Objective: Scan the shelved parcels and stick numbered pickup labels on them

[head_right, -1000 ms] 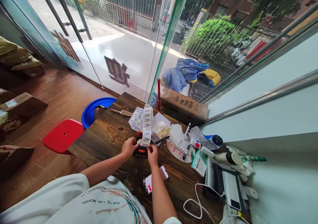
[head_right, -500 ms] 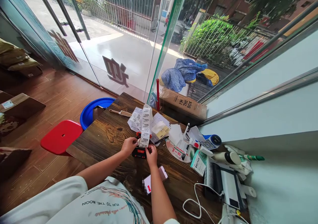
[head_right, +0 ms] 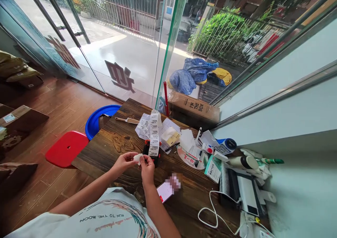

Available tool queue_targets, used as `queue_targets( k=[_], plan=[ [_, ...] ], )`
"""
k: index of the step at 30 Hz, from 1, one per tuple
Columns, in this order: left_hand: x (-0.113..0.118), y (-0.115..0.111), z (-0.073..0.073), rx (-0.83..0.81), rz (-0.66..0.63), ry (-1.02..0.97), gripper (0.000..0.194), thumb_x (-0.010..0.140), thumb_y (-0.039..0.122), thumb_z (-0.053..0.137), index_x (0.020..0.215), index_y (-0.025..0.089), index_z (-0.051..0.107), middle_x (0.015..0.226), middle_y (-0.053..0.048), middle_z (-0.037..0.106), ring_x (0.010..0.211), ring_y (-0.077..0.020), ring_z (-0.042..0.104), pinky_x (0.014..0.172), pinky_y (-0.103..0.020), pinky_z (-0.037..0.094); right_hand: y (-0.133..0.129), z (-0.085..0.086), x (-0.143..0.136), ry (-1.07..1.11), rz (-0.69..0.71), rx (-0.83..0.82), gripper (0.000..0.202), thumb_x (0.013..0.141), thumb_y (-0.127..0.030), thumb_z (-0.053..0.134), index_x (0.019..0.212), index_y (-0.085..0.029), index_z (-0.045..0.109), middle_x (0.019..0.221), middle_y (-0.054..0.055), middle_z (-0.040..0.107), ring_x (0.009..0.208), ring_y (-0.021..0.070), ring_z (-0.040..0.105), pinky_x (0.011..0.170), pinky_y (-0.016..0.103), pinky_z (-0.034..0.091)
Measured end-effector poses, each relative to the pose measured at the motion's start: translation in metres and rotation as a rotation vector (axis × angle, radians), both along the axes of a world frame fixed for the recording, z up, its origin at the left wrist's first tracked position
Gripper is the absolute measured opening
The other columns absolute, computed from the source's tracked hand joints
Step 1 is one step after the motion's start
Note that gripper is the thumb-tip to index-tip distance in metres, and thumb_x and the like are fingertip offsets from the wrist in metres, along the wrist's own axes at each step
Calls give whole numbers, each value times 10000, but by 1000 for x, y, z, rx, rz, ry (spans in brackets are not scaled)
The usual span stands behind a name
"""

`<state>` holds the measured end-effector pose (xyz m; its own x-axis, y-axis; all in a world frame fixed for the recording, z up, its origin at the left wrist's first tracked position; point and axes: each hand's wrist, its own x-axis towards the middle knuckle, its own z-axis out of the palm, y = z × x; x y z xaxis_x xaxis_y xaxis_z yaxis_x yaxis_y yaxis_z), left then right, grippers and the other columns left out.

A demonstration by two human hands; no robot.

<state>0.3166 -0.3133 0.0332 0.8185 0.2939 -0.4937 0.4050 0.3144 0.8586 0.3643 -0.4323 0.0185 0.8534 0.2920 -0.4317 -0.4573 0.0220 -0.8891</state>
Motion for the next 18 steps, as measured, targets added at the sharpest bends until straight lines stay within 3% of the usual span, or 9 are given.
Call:
queue_targets(
  k=[4,8,11,18],
  plan=[
    [0,4,1,123,-49,-44,430,416,443,840,677,150,663,799,-24,587,703,-129,512,653,-254,414,-2,3,-2,64,-65,66,380,598,-530,736,735,-182,666,672,17,671,585,145,565,537,266,454],
    [-1,7,5,206,-94,-46,360,531,450,781,543,152,580,590,38,488,578,-87,394,546,-224,300,-7,10,2,83,-106,113,352,601,-446,764,831,-194,675,743,11,693,658,143,594,598,257,463],
    [-1,3,8,206,-103,-49,409,587,515,728,554,156,533,526,63,415,543,-75,326,519,-221,246,-10,17,3,83,-105,154,438,564,-356,805,947,-209,652,816,21,718,745,173,633,646,277,487],
    [-1,-4,13,90,-119,-89,491,680,659,556,721,170,549,572,31,492,508,-88,408,508,-227,347,-16,23,4,124,-102,248,437,556,-375,818,918,-213,634,840,42,729,712,183,646,589,287,501]
  ],
)
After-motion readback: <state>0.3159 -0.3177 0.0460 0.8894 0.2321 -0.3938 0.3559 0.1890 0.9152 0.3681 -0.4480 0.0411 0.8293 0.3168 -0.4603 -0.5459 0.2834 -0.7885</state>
